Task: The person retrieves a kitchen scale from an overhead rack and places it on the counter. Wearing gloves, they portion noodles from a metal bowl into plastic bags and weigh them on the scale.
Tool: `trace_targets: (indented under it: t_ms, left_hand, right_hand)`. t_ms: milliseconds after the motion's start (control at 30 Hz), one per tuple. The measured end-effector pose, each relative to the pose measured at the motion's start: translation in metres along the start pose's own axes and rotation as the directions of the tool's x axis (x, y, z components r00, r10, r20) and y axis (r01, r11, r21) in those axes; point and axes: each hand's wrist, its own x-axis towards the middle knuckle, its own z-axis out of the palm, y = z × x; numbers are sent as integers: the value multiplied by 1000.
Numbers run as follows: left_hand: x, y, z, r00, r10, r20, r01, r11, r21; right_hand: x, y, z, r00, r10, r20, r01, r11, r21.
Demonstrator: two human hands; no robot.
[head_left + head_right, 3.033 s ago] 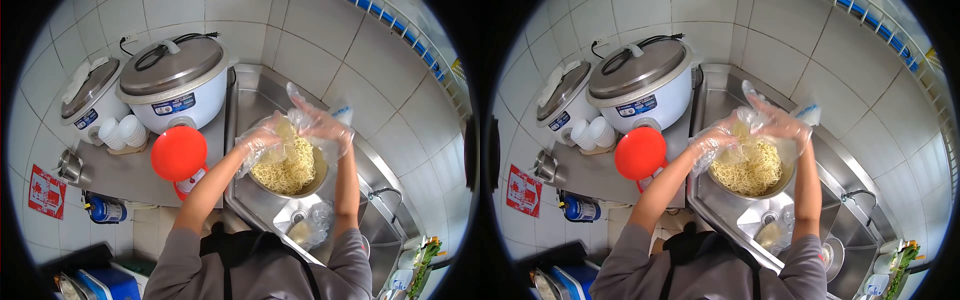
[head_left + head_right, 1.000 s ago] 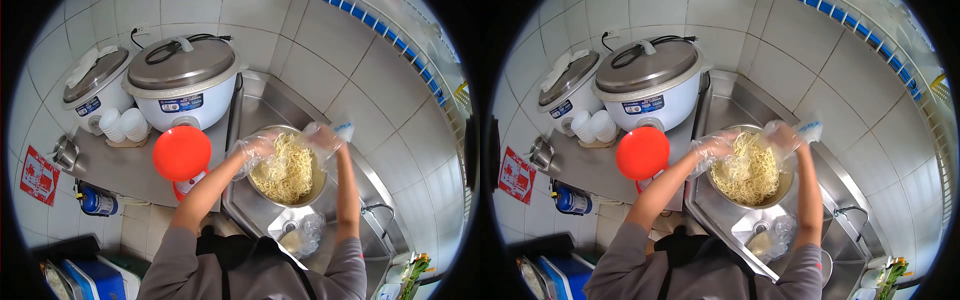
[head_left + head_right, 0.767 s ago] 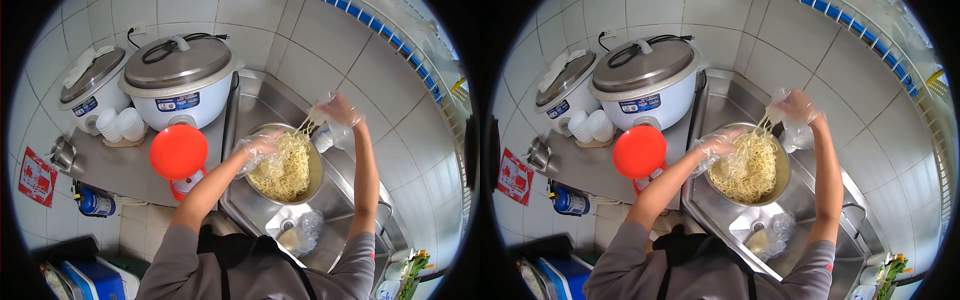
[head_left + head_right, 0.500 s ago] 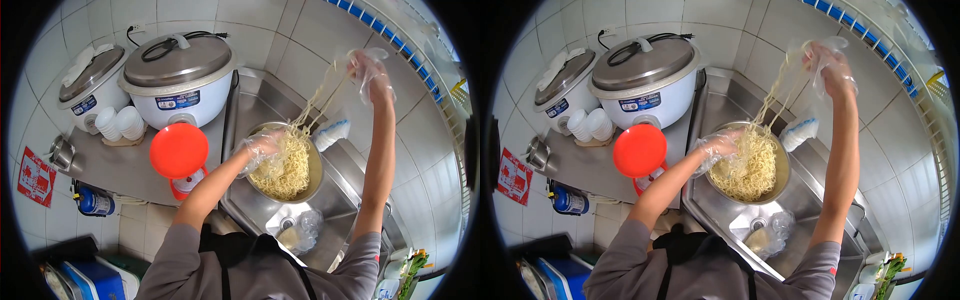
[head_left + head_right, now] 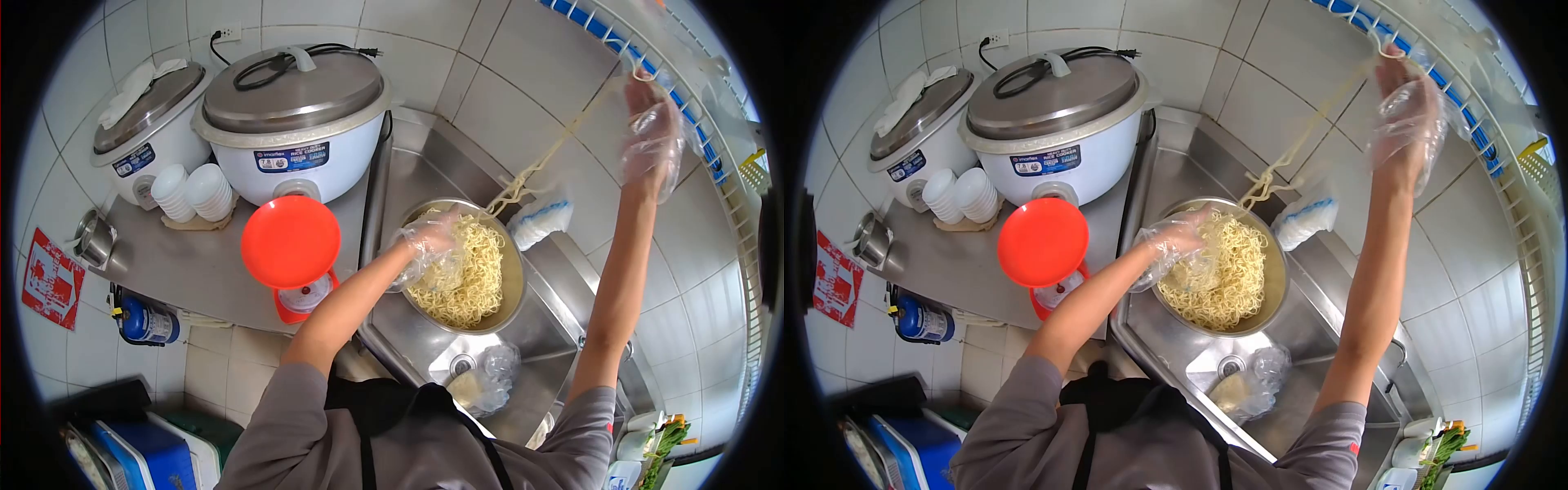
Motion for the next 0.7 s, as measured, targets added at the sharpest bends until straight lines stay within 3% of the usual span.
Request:
trace_targets:
  t_ms: [100, 133, 233, 300, 367, 400, 433, 467, 500, 533, 600, 633, 667, 700]
  left_hand:
    - [7, -16, 2, 999, -46, 29, 38, 973, 229]
    - [8, -20, 3, 999, -48, 8, 46, 981, 188]
    - [3, -27, 2, 998, -44, -40, 47, 996, 76]
    - [-7, -20, -6, 998, -15, -64, 16, 1000, 22]
    - [-18, -19, -12, 994, 34, -100, -32, 999, 19]
    - [-24, -18, -16, 991, 57, -121, -55, 998, 18]
    - [-28, -17, -20, 991, 70, -115, -70, 998, 6]
    - [-32, -16, -22, 991, 85, -103, -86, 996, -5]
    - [-34, -13, -25, 990, 104, -90, -106, 994, -16]
    - [-35, -11, -24, 994, 98, -58, -103, 989, -108]
    - [-39, -12, -20, 994, 106, -20, -108, 971, -211]
    - [-40, -15, -17, 993, 120, -15, -120, 967, -223]
    - [-37, -26, -12, 987, 156, -45, -161, 975, -151]
    - [-37, -26, -13, 988, 145, -59, -152, 979, -136]
  right_hand:
    - [9, 10, -10, 985, -169, 17, 168, 984, 61]
    - [2, 14, -16, 974, -197, 113, 186, 978, 98]
    - [-29, 36, -23, 991, -63, 118, 88, 970, -228]
    - [-57, 63, -45, 998, 19, 61, 14, 863, -504]
    - [-88, 115, -88, 962, 159, 223, 64, 662, -747]
    - [-101, 100, -82, 773, 633, 37, -8, 68, -998]
    - [-129, 106, -84, 658, 720, 222, 33, 267, -963]
    - [-156, 129, -98, 570, 656, 494, 92, 547, -832]
    - [-185, 138, -93, 512, 670, 537, 179, 529, -830]
    - [-219, 144, -91, 525, 576, 627, 218, 621, -753]
    - [-268, 161, -85, 416, 658, 628, 270, 570, -776]
    - [-279, 167, -79, 294, 810, 507, 305, 423, -853]
    - [-273, 167, -66, 238, 854, 463, 348, 370, -861]
    - [-257, 167, -66, 273, 828, 490, 228, 439, -869]
